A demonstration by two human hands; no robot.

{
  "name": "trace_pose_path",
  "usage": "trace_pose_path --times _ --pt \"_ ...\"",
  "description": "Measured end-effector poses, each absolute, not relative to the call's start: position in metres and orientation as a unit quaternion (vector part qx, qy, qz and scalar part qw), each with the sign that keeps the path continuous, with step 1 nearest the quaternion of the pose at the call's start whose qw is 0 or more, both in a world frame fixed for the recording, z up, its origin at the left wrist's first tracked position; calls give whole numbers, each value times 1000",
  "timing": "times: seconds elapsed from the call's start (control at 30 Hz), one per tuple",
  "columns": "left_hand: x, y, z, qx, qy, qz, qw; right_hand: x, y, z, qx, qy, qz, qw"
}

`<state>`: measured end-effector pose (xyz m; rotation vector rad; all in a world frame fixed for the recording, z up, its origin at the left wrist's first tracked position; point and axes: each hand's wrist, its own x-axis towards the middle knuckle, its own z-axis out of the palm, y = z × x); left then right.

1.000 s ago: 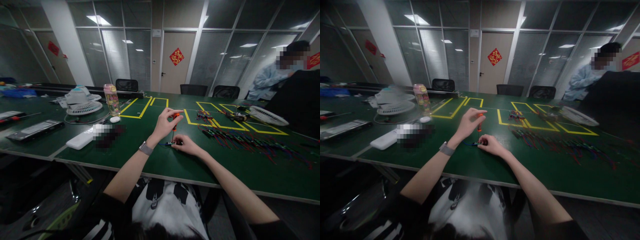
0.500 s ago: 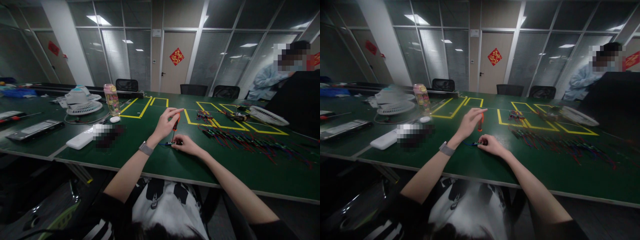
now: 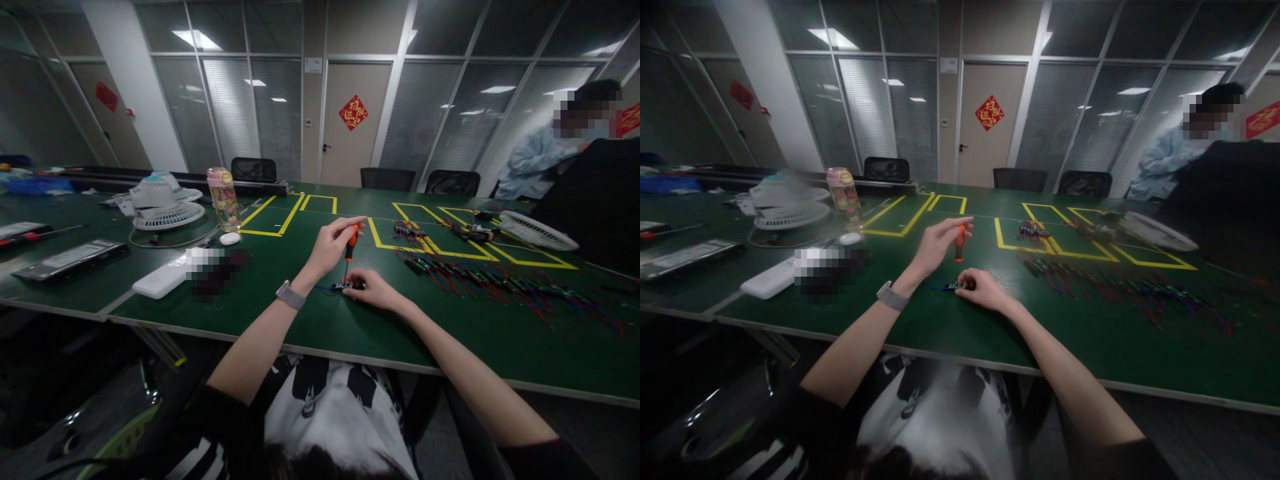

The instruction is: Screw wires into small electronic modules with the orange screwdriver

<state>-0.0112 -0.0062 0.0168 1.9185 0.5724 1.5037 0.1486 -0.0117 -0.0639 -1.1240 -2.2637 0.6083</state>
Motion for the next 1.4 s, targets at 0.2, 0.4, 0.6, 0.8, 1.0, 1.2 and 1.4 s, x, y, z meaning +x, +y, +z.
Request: trace_pose_path --times 0.2,0.4,0.6,0.8,1.0,1.2,1.4 --pt "-11 -8 16 738 232 576 265 149 -11 -65 -419 -834 234 273" --pt "-11 -8 18 723 208 567 335 150 -10 -67 -415 -836 234 274" --pt "-11 -5 15 720 224 581 307 149 -12 -65 -414 -834 242 274" --pt "-11 -7 17 715 203 563 362 149 -13 -64 -410 -835 241 276" --pt "-11 -5 15 712 218 576 337 149 -11 -65 -413 -835 243 272" --pt "-12 -4 18 710 253 585 300 149 -13 -63 -408 -841 234 268" --pt "-11 -5 18 684 209 582 387 149 -15 -59 -401 -845 227 271"
